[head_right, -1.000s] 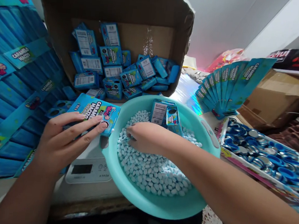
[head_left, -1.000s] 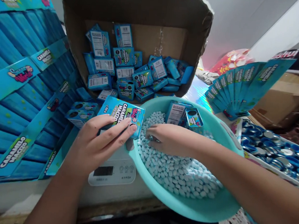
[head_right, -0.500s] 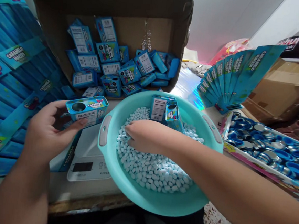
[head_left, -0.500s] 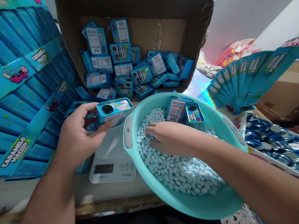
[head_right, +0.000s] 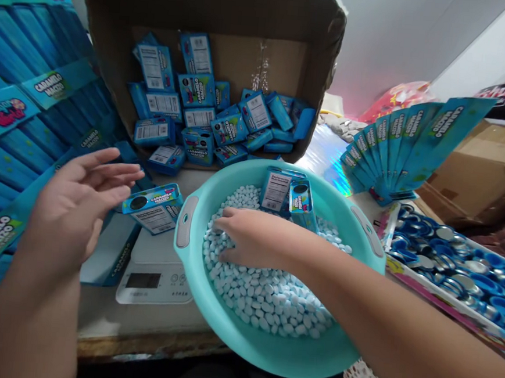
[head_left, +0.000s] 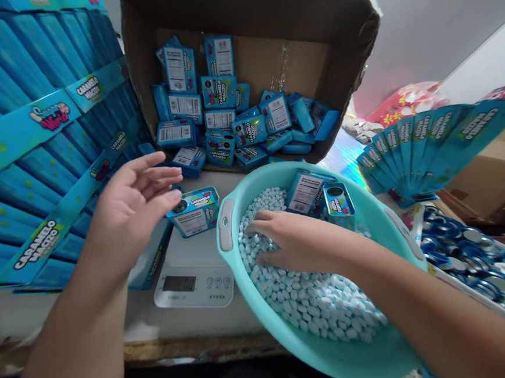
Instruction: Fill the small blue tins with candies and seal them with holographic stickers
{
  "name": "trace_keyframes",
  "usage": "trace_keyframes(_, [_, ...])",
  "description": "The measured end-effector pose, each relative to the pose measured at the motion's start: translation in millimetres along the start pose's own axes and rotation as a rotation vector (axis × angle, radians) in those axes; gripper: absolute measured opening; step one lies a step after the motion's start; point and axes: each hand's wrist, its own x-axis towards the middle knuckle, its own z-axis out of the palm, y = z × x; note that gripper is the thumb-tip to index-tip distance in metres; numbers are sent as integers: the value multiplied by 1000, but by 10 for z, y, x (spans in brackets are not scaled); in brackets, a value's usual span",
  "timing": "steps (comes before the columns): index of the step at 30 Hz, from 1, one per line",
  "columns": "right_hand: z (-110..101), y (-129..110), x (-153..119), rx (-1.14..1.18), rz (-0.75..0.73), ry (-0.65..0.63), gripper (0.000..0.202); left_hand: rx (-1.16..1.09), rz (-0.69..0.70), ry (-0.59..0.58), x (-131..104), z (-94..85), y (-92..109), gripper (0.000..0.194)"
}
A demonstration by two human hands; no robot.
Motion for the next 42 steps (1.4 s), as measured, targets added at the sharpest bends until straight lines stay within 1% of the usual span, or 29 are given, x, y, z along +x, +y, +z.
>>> trace_keyframes(3, [-29, 10, 5, -1, 8, -26, 32, -122, -13, 186, 31, 5, 54, 36])
trace_keyframes(5, [-45, 9, 8, 8, 5, -26, 23, -169, 16, 268, 55, -17, 78, 28])
trace_keyframes(8, [-53, -9, 13, -1, 30, -52, 10, -164, 79, 355, 84, -56, 89, 25])
trace_keyframes(11, [-51, -35, 11, -36, 76, -76, 5, -139, 90, 400, 93, -62, 78, 24])
trace_keyframes(13, [-51, -38, 3, -44, 68, -62, 10, -132, 75, 404, 89, -42, 65, 25])
trace_keyframes(16, [-56, -9, -8, -20, 29, 26, 18, -106, 65, 388, 83, -7, 34, 26])
trace_keyframes(19, [-60, 40, -8, 13, -22, 119, 22, -76, 90, 358, 92, 0, -20, 28])
trace_keyframes(23, [-50, 68, 8, 35, -57, 154, 20, -65, 84, 300, 97, -22, -86, 28])
trace_keyframes(25, [-37, 60, 22, 43, -59, 155, 18, -24, 84, 249, 74, -28, -87, 26])
trace_keyframes(26, [-30, 54, 30, 44, -60, 154, 17, 4, 107, 218, 55, -30, -75, 25])
trace_keyframes(27, [-22, 48, 40, 42, -59, 153, 15, 37, 153, 190, 31, -33, -53, 26])
trace_keyframes(29, [-9, 41, 60, 40, -59, 144, 13, 154, 316, 118, -21, -54, 13, 29])
trace_keyframes(30, [-3, 42, 67, 46, -55, 133, 10, 249, 406, 53, -45, -75, 51, 30])
trace_keyframes(31, [1, 47, 72, 55, -52, 119, 7, 363, 470, -35, -65, -105, 89, 30])
trace_keyframes(32, [5, 53, 74, 64, -50, 106, 4, 486, 491, -152, -79, -142, 121, 30])
trace_keyframes(33, [8, 61, 71, 72, -51, 97, 5, 597, 460, -284, -85, -184, 144, 32])
trace_keyframes(34, [11, 69, 66, 79, -58, 96, 9, 677, 380, -412, -83, -228, 156, 36])
trace_keyframes(35, [13, 76, 60, 85, -66, 100, 12, 718, 266, -514, -75, -270, 155, 43])
trace_keyframes(36, [15, 82, 52, 90, -73, 104, 14, 734, 147, -580, -62, -308, 144, 49])
trace_keyframes(37, [17, 87, 46, 96, -78, 108, 16, 734, 47, -613, -46, -339, 125, 53])
trace_keyframes(38, [19, 91, 42, 102, -80, 107, 18, 727, -21, -617, -30, -362, 104, 54])
trace_keyframes(39, [21, 94, 40, 106, -78, 105, 20, 722, -57, -608, -15, -377, 84, 52])
trace_keyframes(40, [22, 96, 40, 107, -75, 103, 21, 723, -64, -597, -4, -385, 68, 48])
trace_keyframes(42, [23, 102, 44, 102, -65, 103, 21, 738, -34, -590, 5, -375, 58, 38])
